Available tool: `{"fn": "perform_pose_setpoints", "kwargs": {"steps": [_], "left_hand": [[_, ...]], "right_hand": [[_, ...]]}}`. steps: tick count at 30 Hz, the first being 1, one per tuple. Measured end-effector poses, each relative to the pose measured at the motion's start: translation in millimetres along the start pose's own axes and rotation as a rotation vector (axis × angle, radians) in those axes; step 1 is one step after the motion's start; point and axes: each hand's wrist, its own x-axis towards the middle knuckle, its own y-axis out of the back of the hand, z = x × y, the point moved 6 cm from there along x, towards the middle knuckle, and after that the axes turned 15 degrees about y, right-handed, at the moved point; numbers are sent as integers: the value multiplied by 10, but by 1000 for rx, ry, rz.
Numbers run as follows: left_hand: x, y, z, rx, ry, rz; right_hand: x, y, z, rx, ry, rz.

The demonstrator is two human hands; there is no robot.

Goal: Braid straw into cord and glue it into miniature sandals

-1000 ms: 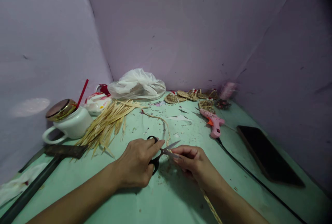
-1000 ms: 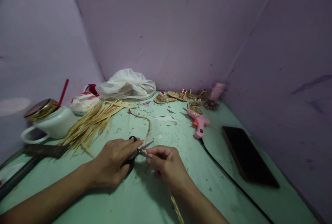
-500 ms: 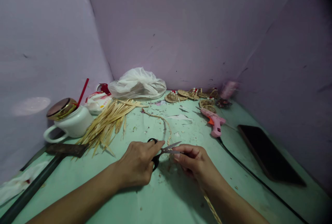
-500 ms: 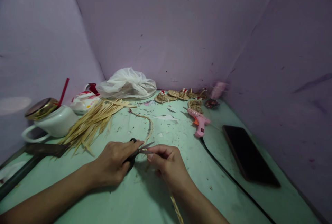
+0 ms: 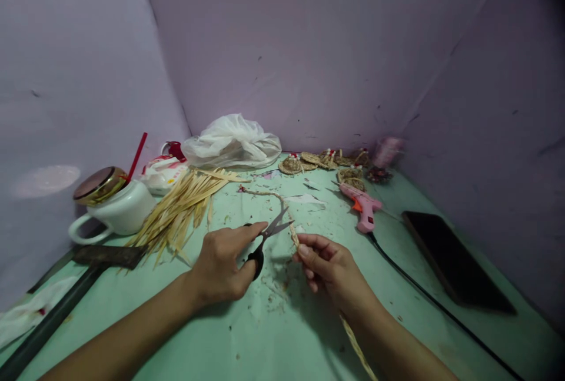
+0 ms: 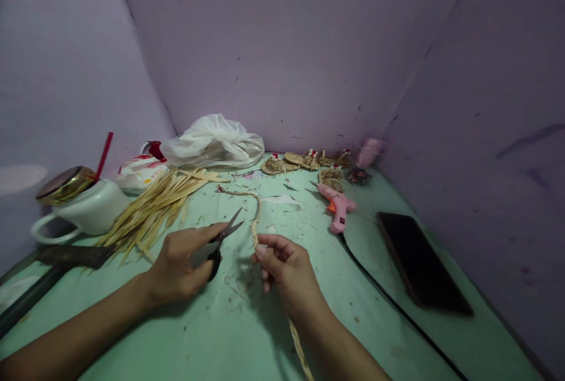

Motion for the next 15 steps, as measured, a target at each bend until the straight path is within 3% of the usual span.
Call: {"fn": "perform_pose_setpoints", "kwargs": {"steps": [6, 11, 15], "left_hand": [[-21, -93, -13, 72, 16, -24], [-60, -165, 61, 220, -114, -28], [-75, -208, 68, 249, -126, -37]], "right_hand": [[-15, 47, -93, -168, 195, 29], [13, 51, -33, -35, 89, 54], [-17, -12, -16, 39, 37, 11]]}}
